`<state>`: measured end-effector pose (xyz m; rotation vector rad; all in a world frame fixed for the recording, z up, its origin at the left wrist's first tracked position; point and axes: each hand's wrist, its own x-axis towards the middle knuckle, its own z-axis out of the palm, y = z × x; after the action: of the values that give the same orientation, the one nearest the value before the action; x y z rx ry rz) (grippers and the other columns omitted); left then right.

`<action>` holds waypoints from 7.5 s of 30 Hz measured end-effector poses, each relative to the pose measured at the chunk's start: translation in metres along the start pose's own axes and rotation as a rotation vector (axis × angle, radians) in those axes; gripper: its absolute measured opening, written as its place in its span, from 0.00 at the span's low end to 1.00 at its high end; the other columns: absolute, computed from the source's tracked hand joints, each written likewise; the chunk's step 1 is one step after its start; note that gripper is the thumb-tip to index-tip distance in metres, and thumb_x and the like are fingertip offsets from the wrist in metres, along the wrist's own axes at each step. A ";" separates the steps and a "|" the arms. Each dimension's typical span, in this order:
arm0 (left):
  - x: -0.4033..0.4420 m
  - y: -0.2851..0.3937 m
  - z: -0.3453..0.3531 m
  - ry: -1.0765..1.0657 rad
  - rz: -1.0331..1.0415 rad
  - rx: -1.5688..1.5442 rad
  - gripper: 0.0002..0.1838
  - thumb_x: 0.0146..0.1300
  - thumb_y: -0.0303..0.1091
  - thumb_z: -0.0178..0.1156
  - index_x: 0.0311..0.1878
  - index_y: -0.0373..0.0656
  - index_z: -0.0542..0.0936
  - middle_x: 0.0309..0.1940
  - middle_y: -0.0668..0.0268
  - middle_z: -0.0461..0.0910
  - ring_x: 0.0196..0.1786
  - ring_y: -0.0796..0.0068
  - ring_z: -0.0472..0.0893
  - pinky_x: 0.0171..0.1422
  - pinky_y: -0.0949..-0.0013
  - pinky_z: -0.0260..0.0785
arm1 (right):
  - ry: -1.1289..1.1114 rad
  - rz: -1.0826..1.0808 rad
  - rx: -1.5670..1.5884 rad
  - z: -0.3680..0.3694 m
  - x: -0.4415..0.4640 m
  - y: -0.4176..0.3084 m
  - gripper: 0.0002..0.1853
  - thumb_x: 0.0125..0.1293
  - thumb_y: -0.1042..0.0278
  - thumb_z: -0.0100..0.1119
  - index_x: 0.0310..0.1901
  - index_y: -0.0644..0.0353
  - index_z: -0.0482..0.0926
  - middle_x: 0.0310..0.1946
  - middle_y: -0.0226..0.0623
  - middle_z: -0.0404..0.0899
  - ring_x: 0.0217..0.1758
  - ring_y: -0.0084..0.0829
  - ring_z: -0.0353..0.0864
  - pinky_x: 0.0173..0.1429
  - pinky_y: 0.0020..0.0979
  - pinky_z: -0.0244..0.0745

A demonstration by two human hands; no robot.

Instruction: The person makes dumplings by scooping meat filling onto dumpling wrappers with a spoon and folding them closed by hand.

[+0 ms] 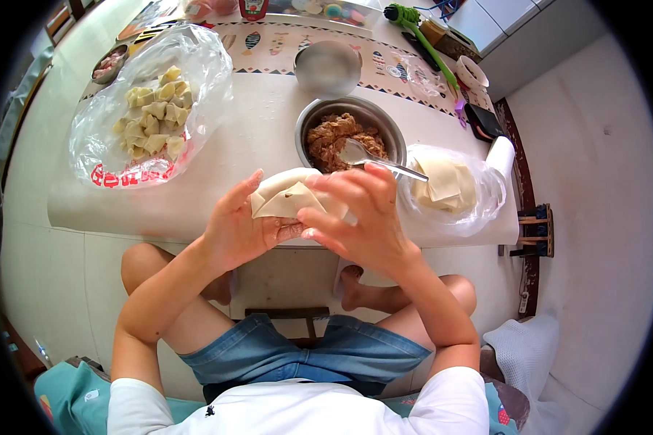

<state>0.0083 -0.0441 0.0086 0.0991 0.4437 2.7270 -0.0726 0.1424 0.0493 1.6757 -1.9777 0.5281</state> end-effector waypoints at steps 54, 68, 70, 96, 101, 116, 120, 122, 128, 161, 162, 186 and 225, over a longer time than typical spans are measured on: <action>-0.001 -0.007 0.007 0.166 0.497 1.269 0.24 0.56 0.17 0.59 0.59 0.35 0.71 0.45 0.60 0.78 0.46 0.77 0.78 0.51 0.74 0.73 | 0.060 0.593 0.439 -0.012 0.025 -0.007 0.14 0.51 0.75 0.65 0.40 0.56 0.74 0.30 0.32 0.78 0.35 0.27 0.77 0.37 0.27 0.73; 0.003 -0.002 0.007 0.197 0.230 0.586 0.23 0.62 0.28 0.58 0.59 0.34 0.68 0.50 0.58 0.76 0.50 0.73 0.78 0.56 0.74 0.71 | 0.179 0.533 0.302 -0.012 0.047 0.045 0.06 0.53 0.73 0.64 0.33 0.58 0.79 0.30 0.32 0.78 0.32 0.27 0.76 0.37 0.27 0.73; 0.005 0.001 0.006 0.245 0.219 0.463 0.24 0.62 0.30 0.58 0.60 0.35 0.67 0.52 0.58 0.75 0.52 0.72 0.77 0.58 0.73 0.70 | 0.026 0.486 0.087 0.021 0.050 0.110 0.09 0.58 0.63 0.62 0.37 0.56 0.81 0.34 0.34 0.79 0.37 0.28 0.78 0.40 0.31 0.74; 0.000 0.011 0.004 0.220 0.363 0.610 0.19 0.67 0.35 0.53 0.57 0.34 0.70 0.46 0.66 0.76 0.49 0.81 0.76 0.52 0.74 0.70 | -0.063 -0.128 0.157 -0.007 0.064 0.023 0.09 0.41 0.72 0.69 0.26 0.51 0.79 0.50 0.27 0.75 0.54 0.32 0.71 0.61 0.41 0.64; -0.003 0.009 -0.002 0.259 0.473 1.114 0.14 0.67 0.26 0.49 0.54 0.31 0.71 0.47 0.66 0.75 0.50 0.79 0.75 0.54 0.72 0.72 | -0.022 0.073 0.222 -0.006 0.066 0.014 0.09 0.41 0.76 0.68 0.25 0.56 0.77 0.48 0.29 0.75 0.52 0.36 0.71 0.55 0.36 0.68; -0.003 0.004 0.014 0.186 0.673 1.234 0.18 0.58 0.19 0.57 0.53 0.35 0.69 0.44 0.60 0.77 0.47 0.73 0.78 0.49 0.72 0.74 | -0.149 0.169 0.390 -0.010 0.070 0.015 0.19 0.42 0.71 0.70 0.39 0.54 0.77 0.42 0.31 0.77 0.48 0.35 0.72 0.53 0.34 0.67; 0.001 0.005 0.004 0.140 0.541 0.859 0.19 0.59 0.21 0.58 0.54 0.35 0.67 0.46 0.59 0.76 0.48 0.74 0.78 0.49 0.74 0.73 | -0.122 0.084 0.249 -0.010 0.066 0.015 0.14 0.42 0.72 0.68 0.35 0.53 0.78 0.35 0.28 0.78 0.43 0.32 0.73 0.53 0.34 0.67; 0.000 0.008 0.007 0.131 0.449 0.800 0.19 0.60 0.23 0.58 0.55 0.34 0.67 0.46 0.61 0.75 0.48 0.76 0.78 0.51 0.75 0.71 | -0.128 0.057 0.171 -0.011 0.064 0.015 0.12 0.43 0.73 0.66 0.33 0.54 0.78 0.31 0.27 0.78 0.39 0.30 0.74 0.53 0.33 0.67; 0.000 0.008 -0.007 0.022 0.137 0.834 0.21 0.64 0.32 0.56 0.58 0.35 0.67 0.48 0.61 0.76 0.52 0.76 0.76 0.56 0.72 0.70 | -0.109 -0.189 -0.077 -0.005 0.056 0.013 0.11 0.41 0.71 0.60 0.31 0.56 0.77 0.28 0.27 0.75 0.34 0.27 0.72 0.53 0.35 0.67; 0.015 0.000 0.001 0.083 0.143 0.625 0.21 0.65 0.34 0.53 0.61 0.40 0.68 0.52 0.60 0.76 0.53 0.68 0.76 0.57 0.66 0.70 | -0.264 1.188 0.523 -0.070 -0.116 0.143 0.09 0.63 0.65 0.56 0.34 0.64 0.78 0.27 0.28 0.76 0.30 0.18 0.75 0.37 0.21 0.72; 0.016 -0.002 0.003 0.109 0.135 0.686 0.20 0.64 0.33 0.54 0.60 0.41 0.69 0.52 0.60 0.76 0.54 0.68 0.76 0.57 0.66 0.70 | -0.171 1.268 0.636 -0.068 -0.112 0.140 0.09 0.63 0.65 0.55 0.34 0.63 0.77 0.27 0.27 0.75 0.30 0.17 0.75 0.37 0.20 0.72; 0.017 0.039 -0.030 0.003 0.705 2.442 0.22 0.45 0.25 0.63 0.48 0.46 0.77 0.36 0.67 0.77 0.48 0.65 0.74 0.55 0.64 0.66 | 0.526 0.795 0.081 -0.085 -0.035 0.178 0.11 0.70 0.64 0.46 0.46 0.57 0.76 0.38 0.29 0.77 0.39 0.20 0.73 0.46 0.21 0.67; -0.040 -0.010 -0.013 0.555 0.147 0.044 0.27 0.70 0.42 0.35 0.64 0.30 0.59 0.62 0.49 0.64 0.66 0.57 0.64 0.71 0.60 0.53 | -0.040 0.306 0.292 0.005 -0.013 0.015 0.11 0.54 0.77 0.60 0.41 0.59 0.81 0.30 0.37 0.79 0.29 0.33 0.78 0.32 0.30 0.74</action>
<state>0.0470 -0.0539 -0.0070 -0.6518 0.6668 2.8622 -0.0861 0.1528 0.0379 1.5587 -2.2919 0.9400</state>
